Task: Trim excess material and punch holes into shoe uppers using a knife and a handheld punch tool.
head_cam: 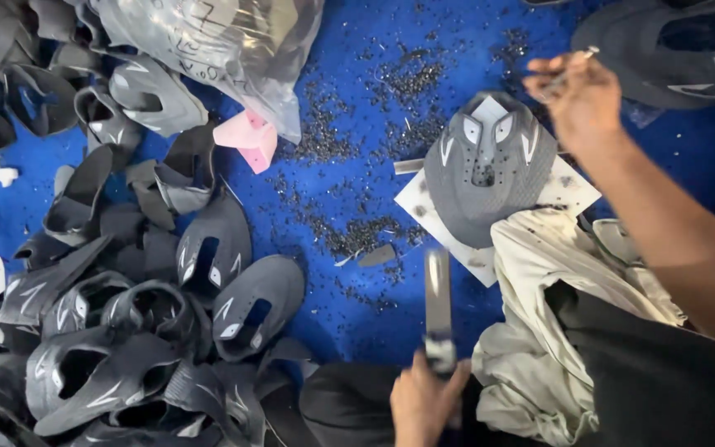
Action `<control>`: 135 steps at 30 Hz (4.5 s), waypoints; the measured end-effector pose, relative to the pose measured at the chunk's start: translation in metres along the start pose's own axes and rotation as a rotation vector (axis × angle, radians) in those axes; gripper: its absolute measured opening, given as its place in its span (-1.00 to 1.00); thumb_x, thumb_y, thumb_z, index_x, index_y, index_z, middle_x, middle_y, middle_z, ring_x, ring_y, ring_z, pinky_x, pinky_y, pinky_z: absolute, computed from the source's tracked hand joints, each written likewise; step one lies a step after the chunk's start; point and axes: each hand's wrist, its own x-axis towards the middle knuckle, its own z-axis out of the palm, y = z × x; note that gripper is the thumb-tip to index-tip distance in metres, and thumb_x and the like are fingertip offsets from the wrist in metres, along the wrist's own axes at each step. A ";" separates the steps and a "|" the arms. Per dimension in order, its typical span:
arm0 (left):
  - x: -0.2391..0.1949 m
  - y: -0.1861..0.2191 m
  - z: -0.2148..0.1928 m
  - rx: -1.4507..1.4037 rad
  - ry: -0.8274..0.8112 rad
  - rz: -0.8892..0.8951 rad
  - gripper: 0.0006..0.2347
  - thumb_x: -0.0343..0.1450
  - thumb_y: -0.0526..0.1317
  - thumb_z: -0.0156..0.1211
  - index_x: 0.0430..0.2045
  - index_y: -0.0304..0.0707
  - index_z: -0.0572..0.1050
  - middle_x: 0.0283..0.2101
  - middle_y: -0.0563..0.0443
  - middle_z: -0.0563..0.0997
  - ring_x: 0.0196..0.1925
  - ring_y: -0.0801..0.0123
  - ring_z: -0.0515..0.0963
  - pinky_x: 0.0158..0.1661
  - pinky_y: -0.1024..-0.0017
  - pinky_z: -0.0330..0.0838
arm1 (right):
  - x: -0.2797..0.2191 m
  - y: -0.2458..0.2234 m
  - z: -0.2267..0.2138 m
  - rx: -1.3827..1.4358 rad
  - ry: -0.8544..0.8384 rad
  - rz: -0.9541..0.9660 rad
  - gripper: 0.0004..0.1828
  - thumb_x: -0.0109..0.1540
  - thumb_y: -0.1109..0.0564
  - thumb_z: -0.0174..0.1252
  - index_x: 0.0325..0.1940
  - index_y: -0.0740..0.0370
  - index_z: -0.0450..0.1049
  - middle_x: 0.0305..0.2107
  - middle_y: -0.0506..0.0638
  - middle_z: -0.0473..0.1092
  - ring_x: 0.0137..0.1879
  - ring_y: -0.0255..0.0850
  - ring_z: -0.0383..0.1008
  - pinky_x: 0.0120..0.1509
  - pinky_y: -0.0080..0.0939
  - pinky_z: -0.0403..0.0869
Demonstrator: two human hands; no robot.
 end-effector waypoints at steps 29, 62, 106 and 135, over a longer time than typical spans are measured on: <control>0.073 0.108 -0.094 -1.059 0.491 0.955 -0.31 0.26 -0.24 0.41 0.30 -0.30 0.19 0.29 -0.18 0.36 0.34 0.14 0.36 0.29 0.18 0.20 | -0.125 -0.101 0.038 -1.082 -0.233 0.267 -0.62 0.25 0.03 0.29 0.10 0.22 0.51 -0.32 -0.11 0.45 -0.27 -0.36 0.36 -0.27 -0.36 0.34; 0.140 0.102 -0.005 0.271 0.648 1.151 -0.40 0.27 -0.17 0.37 0.28 0.06 0.37 0.43 -0.34 0.18 0.51 -0.35 0.09 0.40 -0.24 0.01 | -0.153 -0.042 0.039 -2.205 -0.697 -0.326 -0.16 0.04 0.13 0.15 0.45 -0.02 0.23 0.55 0.06 -0.09 -0.27 -0.10 0.64 -0.29 -0.07 0.59; -0.010 0.093 -0.056 -0.855 0.515 0.543 -0.71 0.20 -0.26 0.45 -0.35 -0.39 0.47 -0.47 0.00 0.66 -0.44 0.28 0.68 -0.32 0.40 0.58 | -0.063 -0.001 0.064 -0.651 -0.514 0.227 -0.82 0.51 0.26 -0.14 -0.02 0.35 0.40 0.00 0.16 0.52 0.11 -0.07 0.59 0.21 -0.16 0.58; 0.059 0.115 -0.009 -0.686 0.517 0.544 -0.66 0.15 -0.19 0.46 -0.36 -0.34 0.44 -0.45 -0.12 0.62 -0.37 0.10 0.69 -0.31 0.29 0.56 | -0.050 0.015 0.046 -0.981 -0.505 -0.104 -0.84 0.48 0.34 0.02 0.01 0.43 0.52 -0.12 0.13 0.55 -0.03 -0.12 0.58 0.12 -0.13 0.57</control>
